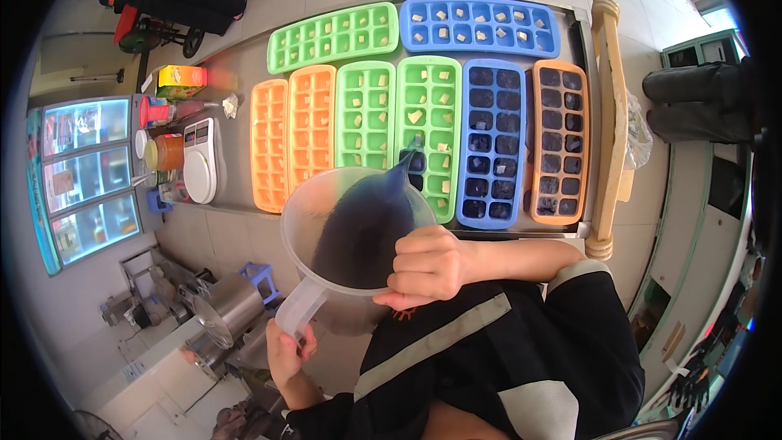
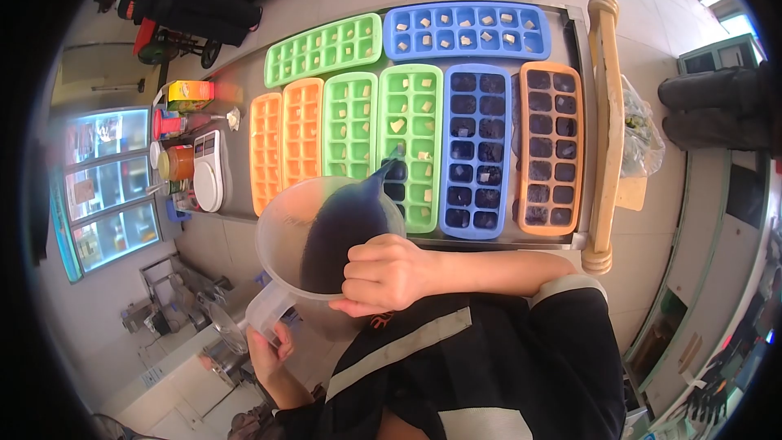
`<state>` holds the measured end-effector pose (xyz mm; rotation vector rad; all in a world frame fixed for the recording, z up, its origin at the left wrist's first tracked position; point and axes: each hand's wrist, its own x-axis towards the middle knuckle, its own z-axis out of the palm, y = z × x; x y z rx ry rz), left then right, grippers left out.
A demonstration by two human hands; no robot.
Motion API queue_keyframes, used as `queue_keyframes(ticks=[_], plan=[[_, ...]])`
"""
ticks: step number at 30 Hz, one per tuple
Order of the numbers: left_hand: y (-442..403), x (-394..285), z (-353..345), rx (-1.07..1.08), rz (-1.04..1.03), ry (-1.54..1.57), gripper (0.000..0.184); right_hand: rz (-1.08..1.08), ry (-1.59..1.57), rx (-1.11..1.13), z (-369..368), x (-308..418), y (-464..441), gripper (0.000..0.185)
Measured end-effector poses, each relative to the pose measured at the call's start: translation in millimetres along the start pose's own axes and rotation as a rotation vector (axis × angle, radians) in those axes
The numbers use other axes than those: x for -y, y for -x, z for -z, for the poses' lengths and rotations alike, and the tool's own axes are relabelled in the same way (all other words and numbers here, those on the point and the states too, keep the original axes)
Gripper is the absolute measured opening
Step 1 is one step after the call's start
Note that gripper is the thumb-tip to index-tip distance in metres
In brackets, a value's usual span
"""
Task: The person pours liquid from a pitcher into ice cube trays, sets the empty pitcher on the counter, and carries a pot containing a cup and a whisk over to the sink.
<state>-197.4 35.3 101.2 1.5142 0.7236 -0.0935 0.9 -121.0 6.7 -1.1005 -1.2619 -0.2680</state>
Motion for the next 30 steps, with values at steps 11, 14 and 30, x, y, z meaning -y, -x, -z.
queue_keyframes(ticks=[11,14,30], plan=[[-7.9,-13.0,1.3,0.052,-0.004,0.029,0.062,0.009,0.004,-0.035,7.4,-9.1,-13.0,0.023],[-9.6,-17.4,0.5,0.056,0.018,0.057,0.063,0.024,0.005,-0.039,9.1,-12.2,-16.4,0.023],[-32.8,-51.6,-5.6,0.090,-0.047,0.079,0.056,0.016,0.116,-0.078,29.0,-20.9,-42.2,0.027]])
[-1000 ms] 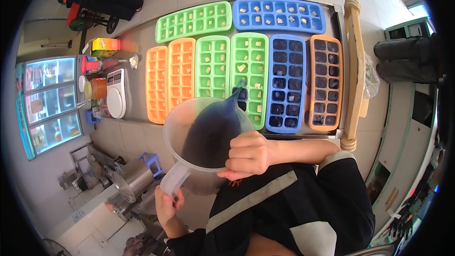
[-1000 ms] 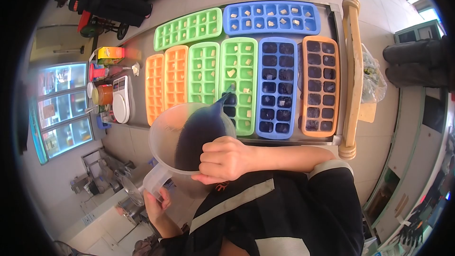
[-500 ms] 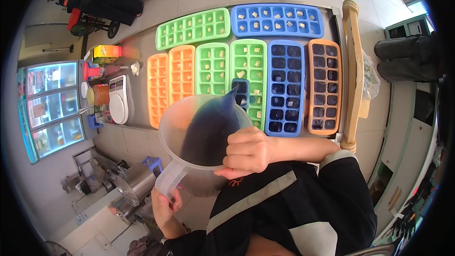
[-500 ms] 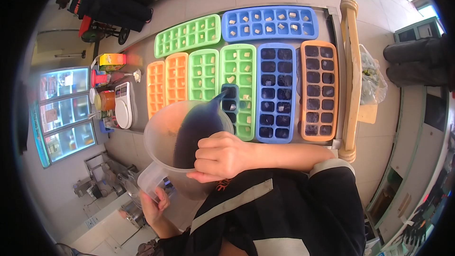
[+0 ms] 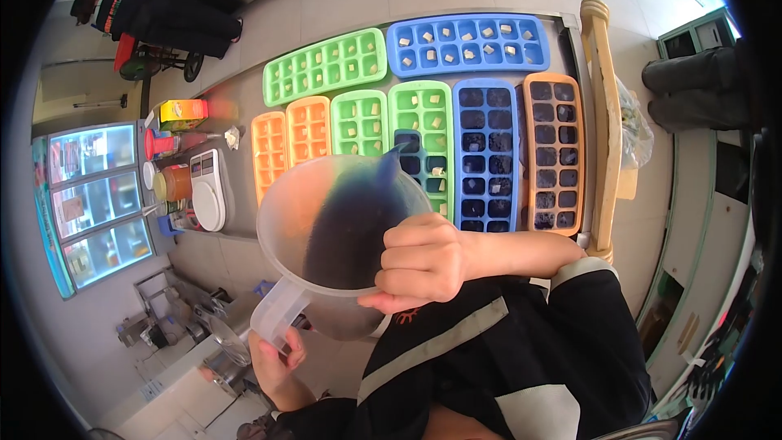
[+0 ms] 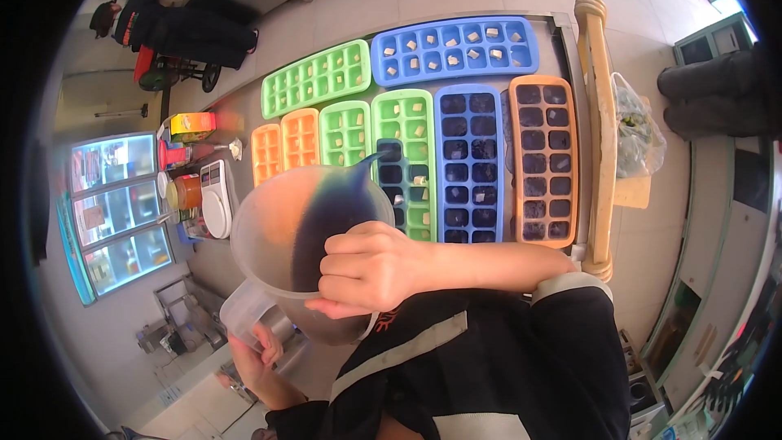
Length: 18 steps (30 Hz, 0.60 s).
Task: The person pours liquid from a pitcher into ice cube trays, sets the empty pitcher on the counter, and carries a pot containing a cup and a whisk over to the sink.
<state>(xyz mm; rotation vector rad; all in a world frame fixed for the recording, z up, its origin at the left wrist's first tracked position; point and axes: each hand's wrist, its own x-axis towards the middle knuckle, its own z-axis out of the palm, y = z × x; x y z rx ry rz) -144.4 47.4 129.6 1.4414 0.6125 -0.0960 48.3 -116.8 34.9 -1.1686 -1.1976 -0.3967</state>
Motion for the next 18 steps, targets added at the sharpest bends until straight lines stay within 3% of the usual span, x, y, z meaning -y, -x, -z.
queue_keyframes(ticks=[8,10,13,18], plan=[[-12.4,-9.0,-1.1,0.020,-0.061,0.062,0.055,0.034,0.001,-0.101,1.2,-10.4,-6.9,0.028],[-12.4,-10.8,-3.0,-0.135,-0.017,0.099,0.054,0.034,0.003,-0.107,3.4,-11.3,-10.1,0.030],[-20.0,-18.4,-6.7,-0.008,-0.063,-0.139,0.056,0.045,0.034,-0.102,6.1,-13.8,-13.7,0.031],[-27.0,-24.8,-9.2,0.027,-0.063,-0.142,0.055,0.034,0.052,-0.111,8.4,-17.3,-14.4,0.031]])
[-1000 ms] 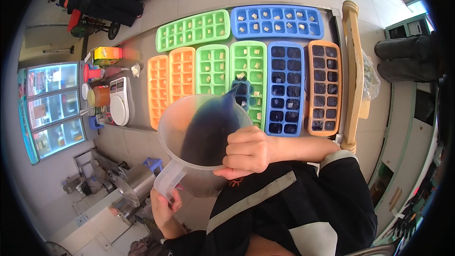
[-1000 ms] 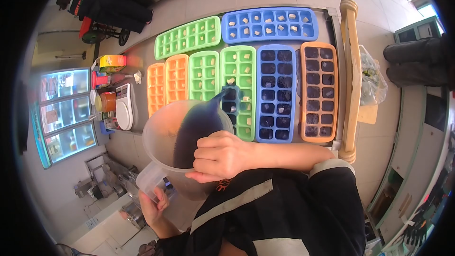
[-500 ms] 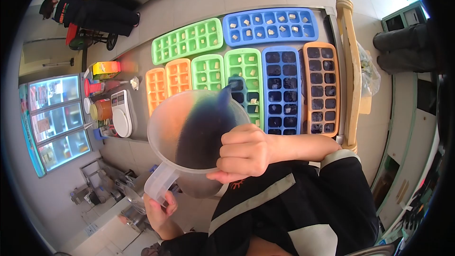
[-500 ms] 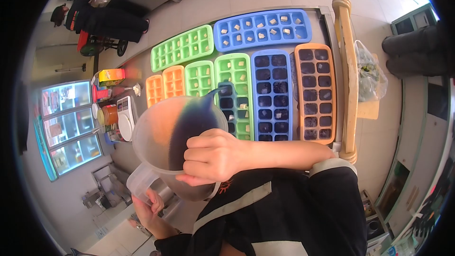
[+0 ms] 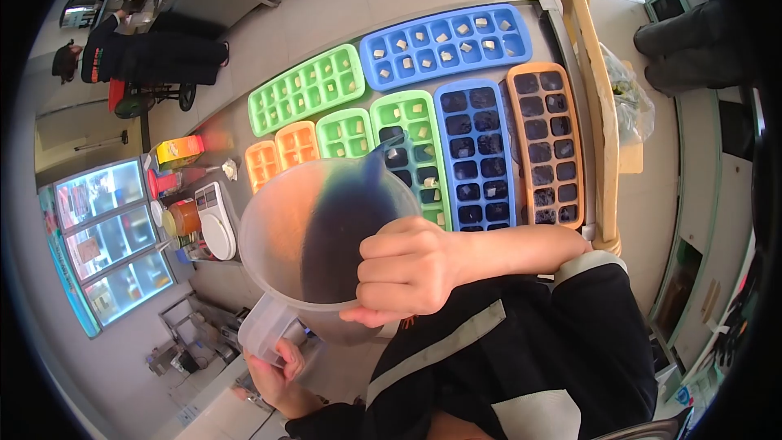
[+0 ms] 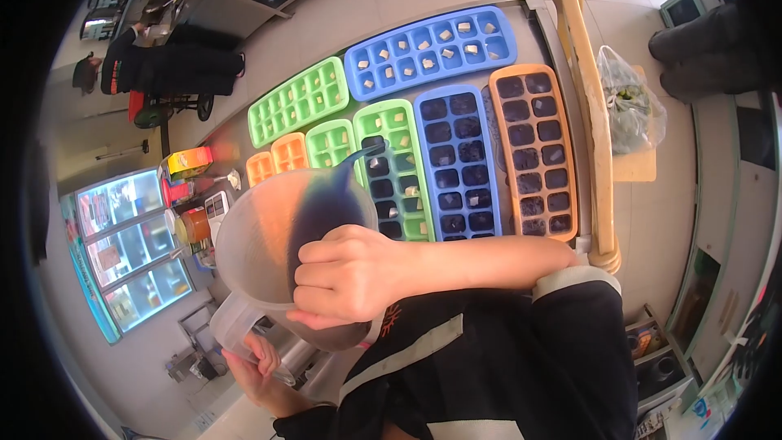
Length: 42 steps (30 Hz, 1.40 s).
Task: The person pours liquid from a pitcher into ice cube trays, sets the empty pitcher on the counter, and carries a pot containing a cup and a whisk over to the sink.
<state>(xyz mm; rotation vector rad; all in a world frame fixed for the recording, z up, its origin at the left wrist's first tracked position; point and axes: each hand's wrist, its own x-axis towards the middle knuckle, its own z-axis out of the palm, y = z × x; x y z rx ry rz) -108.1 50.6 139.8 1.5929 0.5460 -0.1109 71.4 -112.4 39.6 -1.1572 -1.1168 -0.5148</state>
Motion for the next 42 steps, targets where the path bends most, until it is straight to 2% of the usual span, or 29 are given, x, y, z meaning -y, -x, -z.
queue_keyframes(ticks=[4,5,18,20,27,29,42], plan=[[-1.3,0.1,0.4,-0.086,0.003,0.007,0.055,-0.001,0.003,-0.017,1.0,-2.0,-1.6,0.031],[-5.9,-4.4,1.3,0.027,-0.007,0.001,0.055,-0.002,0.007,-0.017,1.7,-2.5,-2.2,0.032],[-17.6,-12.7,5.0,0.080,0.008,0.045,0.054,0.014,0.018,-0.076,3.2,-9.0,-8.4,0.036],[-19.1,-14.5,5.6,0.101,0.032,0.074,0.053,-0.031,0.035,-0.023,6.9,-7.4,-9.6,0.027],[-19.8,-14.7,8.8,0.116,0.023,0.068,0.053,-0.031,0.027,-0.022,6.8,-10.3,-11.5,0.028],[-17.4,-13.6,12.3,0.066,0.049,0.095,0.059,0.010,0.001,-0.072,4.0,-12.5,-12.1,0.037],[-16.2,-13.0,10.5,0.089,0.030,0.104,0.059,0.012,0.005,-0.082,6.3,-9.0,-11.8,0.036]])
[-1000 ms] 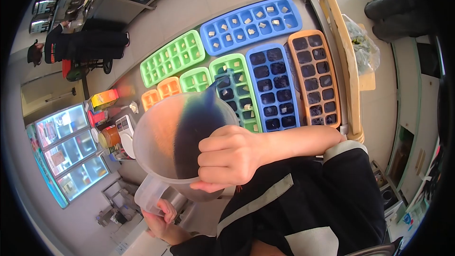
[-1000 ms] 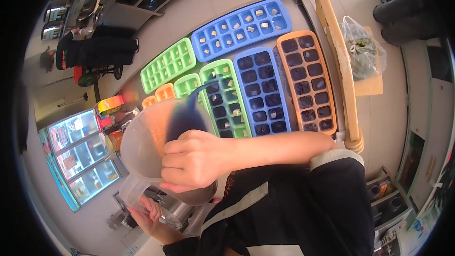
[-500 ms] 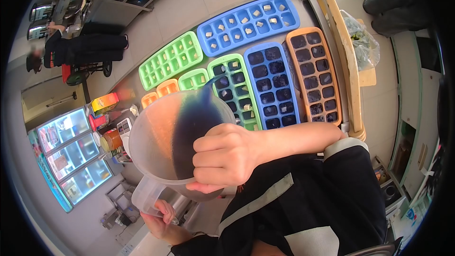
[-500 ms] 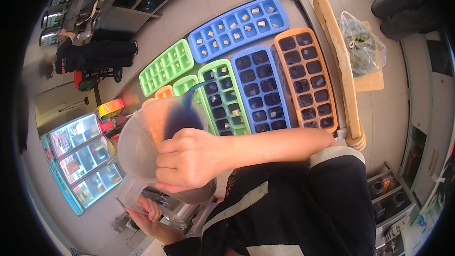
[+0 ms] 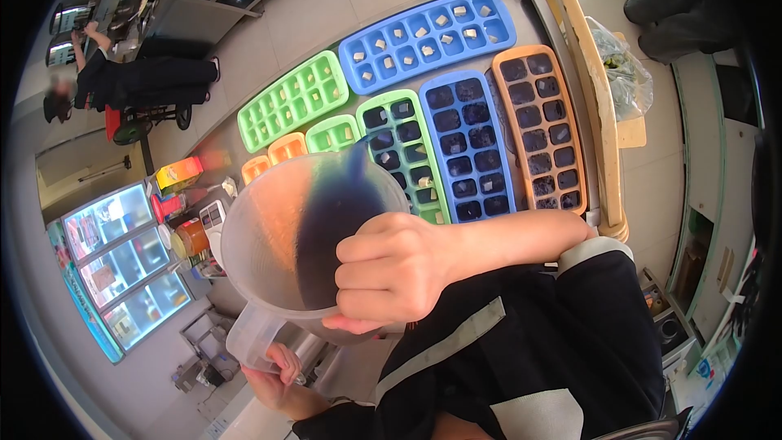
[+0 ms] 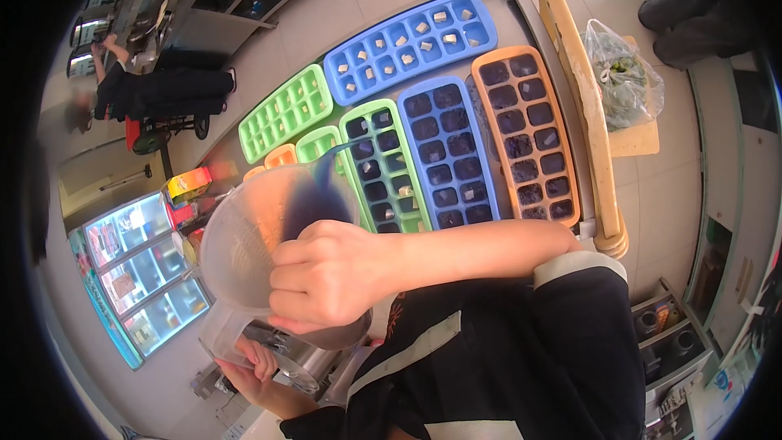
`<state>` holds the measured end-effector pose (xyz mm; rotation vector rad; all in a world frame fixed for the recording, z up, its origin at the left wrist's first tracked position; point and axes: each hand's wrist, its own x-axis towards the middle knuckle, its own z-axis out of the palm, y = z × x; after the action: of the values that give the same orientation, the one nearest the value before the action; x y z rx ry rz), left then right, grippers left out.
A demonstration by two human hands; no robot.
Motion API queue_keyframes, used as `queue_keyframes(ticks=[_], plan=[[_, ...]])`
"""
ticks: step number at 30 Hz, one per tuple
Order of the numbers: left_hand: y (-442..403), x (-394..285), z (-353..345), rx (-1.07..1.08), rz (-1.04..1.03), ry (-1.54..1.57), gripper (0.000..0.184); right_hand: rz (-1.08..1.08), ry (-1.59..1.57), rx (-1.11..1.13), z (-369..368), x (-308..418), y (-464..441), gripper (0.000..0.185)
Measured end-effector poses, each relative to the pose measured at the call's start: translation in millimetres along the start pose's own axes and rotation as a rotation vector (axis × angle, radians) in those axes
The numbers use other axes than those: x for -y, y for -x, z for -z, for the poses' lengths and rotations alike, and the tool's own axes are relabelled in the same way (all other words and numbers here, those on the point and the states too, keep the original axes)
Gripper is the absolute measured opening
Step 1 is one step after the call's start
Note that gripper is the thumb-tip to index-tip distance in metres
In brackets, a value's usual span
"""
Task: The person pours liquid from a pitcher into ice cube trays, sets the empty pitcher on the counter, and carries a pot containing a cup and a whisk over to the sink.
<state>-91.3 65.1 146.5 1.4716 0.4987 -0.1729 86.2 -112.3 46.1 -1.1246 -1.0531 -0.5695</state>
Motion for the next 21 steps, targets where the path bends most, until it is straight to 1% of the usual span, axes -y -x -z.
queue_keyframes(ticks=[2,12,18,21], plan=[[-3.8,-1.0,-4.2,0.032,-0.006,-0.035,0.054,0.004,0.012,0.001,0.2,-0.7,0.8,0.035],[-7.9,-2.0,-9.7,0.035,-0.017,-0.025,0.053,0.006,0.032,-0.036,3.2,-1.9,0.5,0.035],[-10.9,-3.2,-8.3,0.049,-0.011,-0.043,0.055,0.004,0.046,-0.033,6.9,-4.1,1.4,0.035],[-9.8,-2.7,-4.3,0.011,0.039,-0.001,0.059,-0.002,0.040,-0.028,9.9,-4.0,1.0,0.035]])
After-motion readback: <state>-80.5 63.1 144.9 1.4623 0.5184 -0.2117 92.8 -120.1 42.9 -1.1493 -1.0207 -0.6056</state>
